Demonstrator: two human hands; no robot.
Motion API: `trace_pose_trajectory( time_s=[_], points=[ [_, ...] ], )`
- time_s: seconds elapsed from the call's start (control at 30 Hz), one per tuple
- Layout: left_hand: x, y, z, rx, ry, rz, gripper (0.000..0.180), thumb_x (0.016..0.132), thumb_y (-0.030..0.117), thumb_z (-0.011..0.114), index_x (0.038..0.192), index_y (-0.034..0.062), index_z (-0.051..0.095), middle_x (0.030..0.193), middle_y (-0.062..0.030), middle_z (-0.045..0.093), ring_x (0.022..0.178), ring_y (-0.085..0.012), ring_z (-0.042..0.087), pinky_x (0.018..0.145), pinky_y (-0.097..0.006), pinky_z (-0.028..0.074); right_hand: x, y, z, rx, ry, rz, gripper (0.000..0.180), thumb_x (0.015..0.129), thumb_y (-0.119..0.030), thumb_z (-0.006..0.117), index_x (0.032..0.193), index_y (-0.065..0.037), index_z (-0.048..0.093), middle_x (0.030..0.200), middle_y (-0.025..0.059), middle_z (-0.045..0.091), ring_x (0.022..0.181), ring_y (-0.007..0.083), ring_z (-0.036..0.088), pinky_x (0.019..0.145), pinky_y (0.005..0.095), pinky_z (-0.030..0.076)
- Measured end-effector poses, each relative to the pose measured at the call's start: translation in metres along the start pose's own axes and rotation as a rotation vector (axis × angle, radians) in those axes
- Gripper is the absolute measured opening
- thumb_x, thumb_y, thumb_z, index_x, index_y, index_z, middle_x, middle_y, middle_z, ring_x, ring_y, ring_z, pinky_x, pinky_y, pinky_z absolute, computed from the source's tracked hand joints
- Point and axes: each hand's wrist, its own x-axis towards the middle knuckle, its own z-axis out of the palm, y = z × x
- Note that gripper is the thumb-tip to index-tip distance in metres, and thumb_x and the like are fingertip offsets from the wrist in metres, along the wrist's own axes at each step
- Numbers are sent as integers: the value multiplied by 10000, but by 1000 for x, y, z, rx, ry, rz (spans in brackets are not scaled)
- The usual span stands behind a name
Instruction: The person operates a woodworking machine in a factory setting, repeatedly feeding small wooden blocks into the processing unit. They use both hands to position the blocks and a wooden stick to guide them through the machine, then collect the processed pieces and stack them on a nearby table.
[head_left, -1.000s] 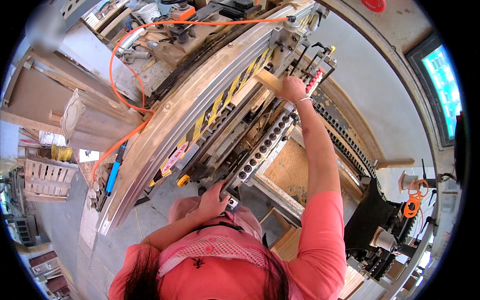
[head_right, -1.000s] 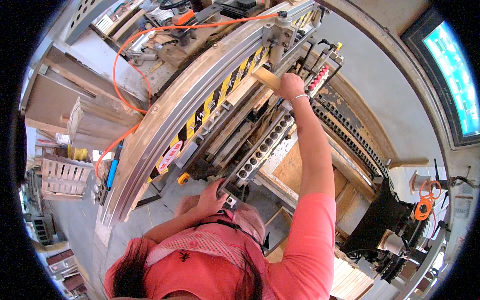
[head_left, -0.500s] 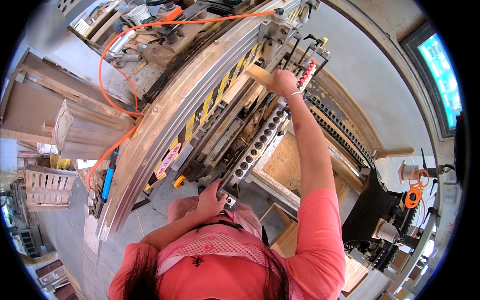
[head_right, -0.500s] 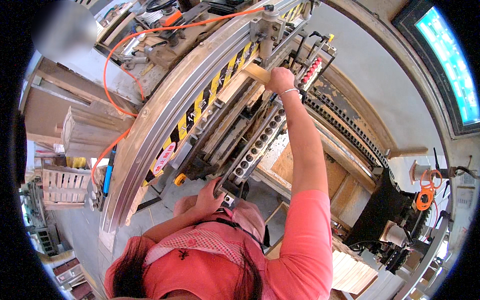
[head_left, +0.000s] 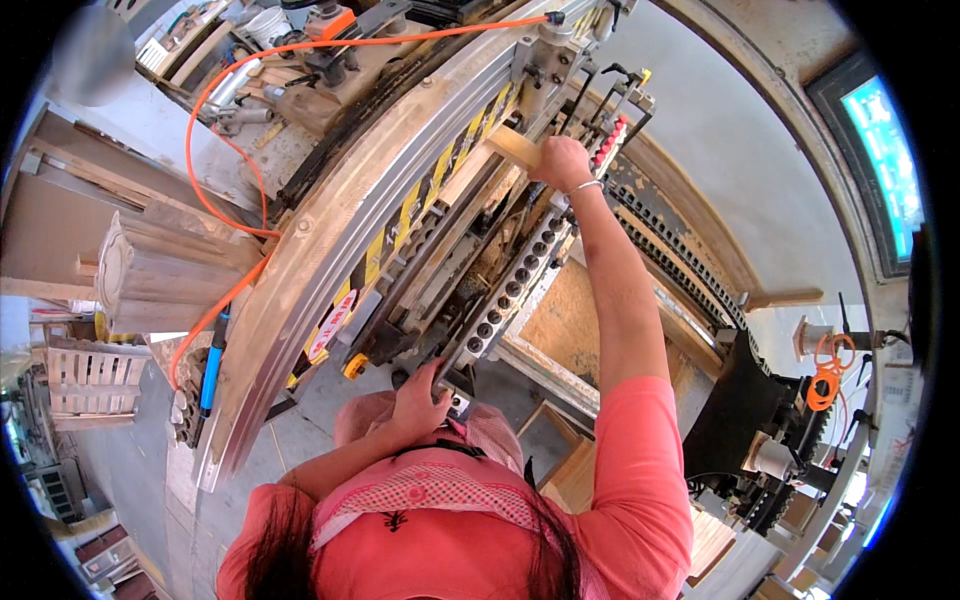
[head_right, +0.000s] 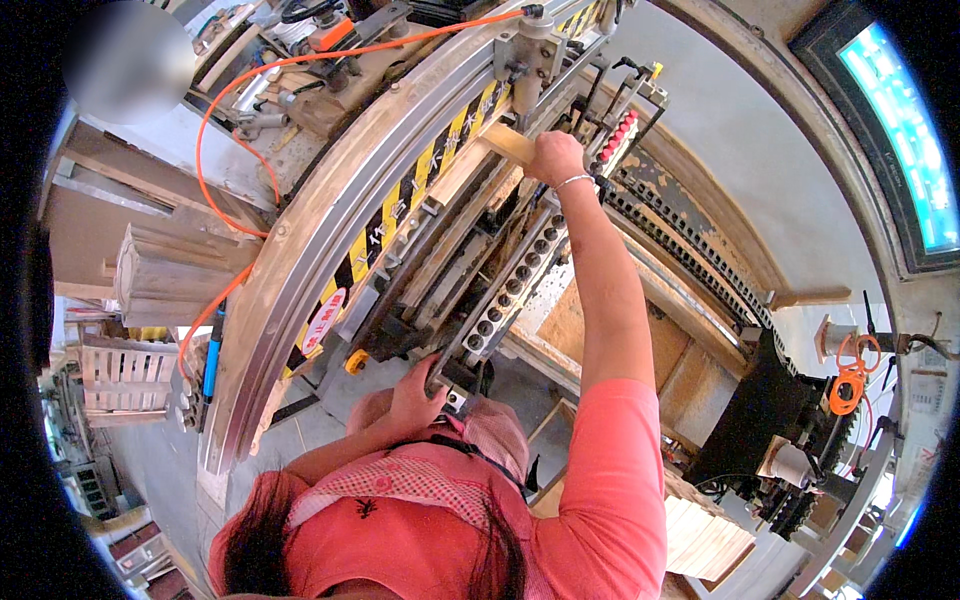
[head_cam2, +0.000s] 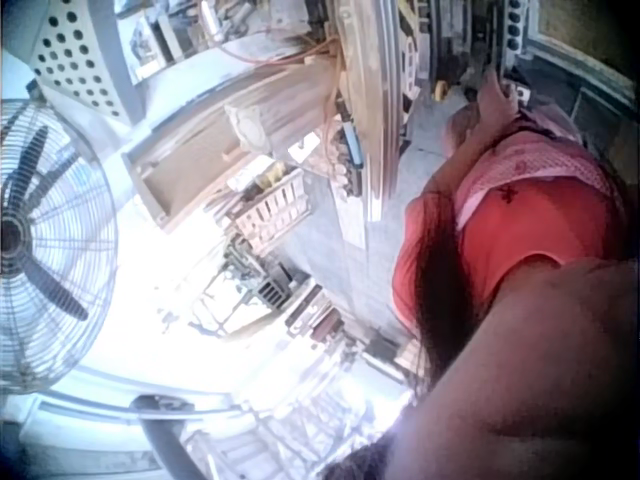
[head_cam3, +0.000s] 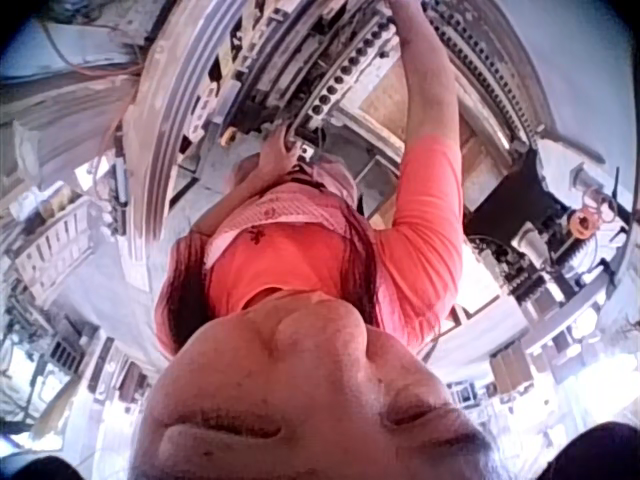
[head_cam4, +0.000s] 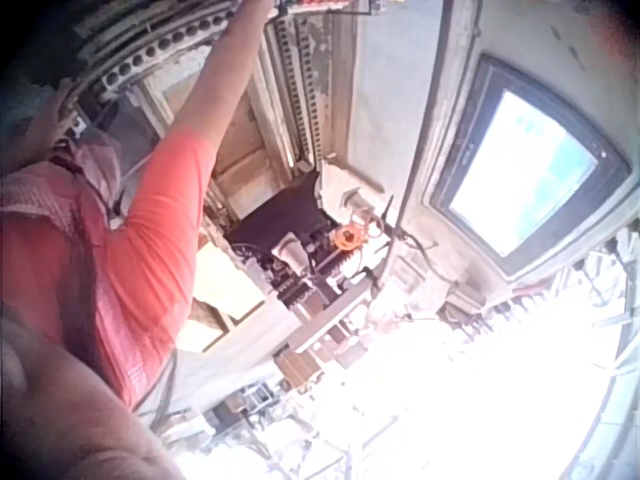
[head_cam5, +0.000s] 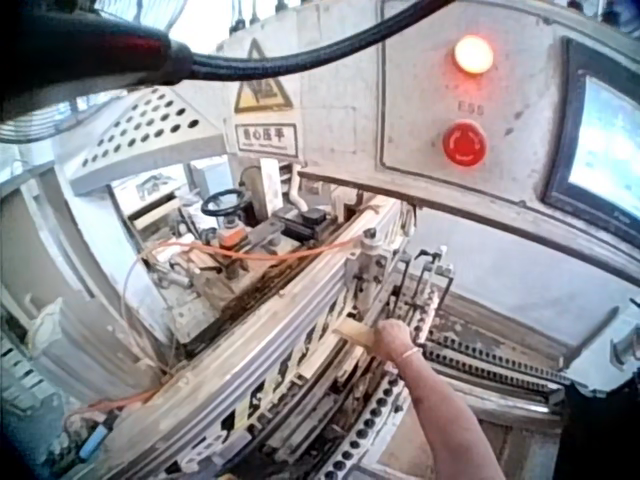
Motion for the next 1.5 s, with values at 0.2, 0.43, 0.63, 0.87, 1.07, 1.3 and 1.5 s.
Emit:
trace_pose_trajectory(
  time_s=[0.2, 0.43, 0.63, 0.87, 1.07, 1.3, 1.5],
  points=[
    [1, -2, 1, 21, 2, 0, 547, 721, 101, 626, 1225, 30, 426, 1100, -236, 539, 999, -416, 528, 838, -450, 444, 0, -1, -5, -4, -8, -50, 385, 576, -351, 706, 773, -21, 680, 816, 155, 656, 798, 304, 639, 728, 379, 524],
    [0, -1, 2, 26, 8, -2, 553, 712, 98, 632, 1223, 30, 432, 1078, -235, 556, 974, -419, 544, 824, -448, 457, 3, 3, -1, -33, -8, -56, 351, 580, -331, 713, 774, -39, 686, 820, 146, 659, 812, 294, 641, 733, 373, 527],
    [1, 5, 1, 16, 39, 11, 549, 704, 104, 645, 1211, 32, 449, 1050, -228, 566, 953, -414, 553, 805, -443, 469, 0, 1, -2, -9, 35, -73, 326, 562, -315, 717, 758, -56, 689, 793, 132, 654, 798, 292, 641, 712, 374, 528],
    [0, 3, 0, 23, 11, 11, 564, 699, 97, 646, 1220, 24, 443, 1040, -219, 569, 944, -396, 565, 786, -435, 477, -2, 0, -6, -10, 27, -93, 301, 558, -305, 718, 739, -66, 693, 790, 131, 662, 777, 287, 649, 705, 372, 530],
    [3, 4, 0, 44, -1, 0, 562, 697, 95, 646, 1217, 7, 451, 1066, -216, 566, 959, -382, 570, 814, -425, 471, 0, 0, -4, -24, -7, -63, 295, 590, -303, 717, 787, -84, 700, 812, 116, 671, 807, 266, 658, 720, 361, 537],
    [2, 0, 2, 48, -20, -63, 527, 740, 105, 635, 1228, 15, 456, 1044, -187, 594, 956, -332, 595, 817, -390, 469, -5, -4, -7, -37, -7, -62, 331, 620, -330, 749, 868, -115, 702, 890, 86, 680, 864, 240, 657, 747, 360, 534],
    [1, -20, 0, -32, -2, 51, 398, 832, 128, 579, 1203, 20, 484, 983, -172, 620, 882, -266, 622, 757, -348, 477, -32, -38, 15, 161, 425, 123, 439, 635, -266, 752, 995, -65, 601, 1000, 159, 590, 1008, 319, 546, 807, 372, 494]
  ],
)
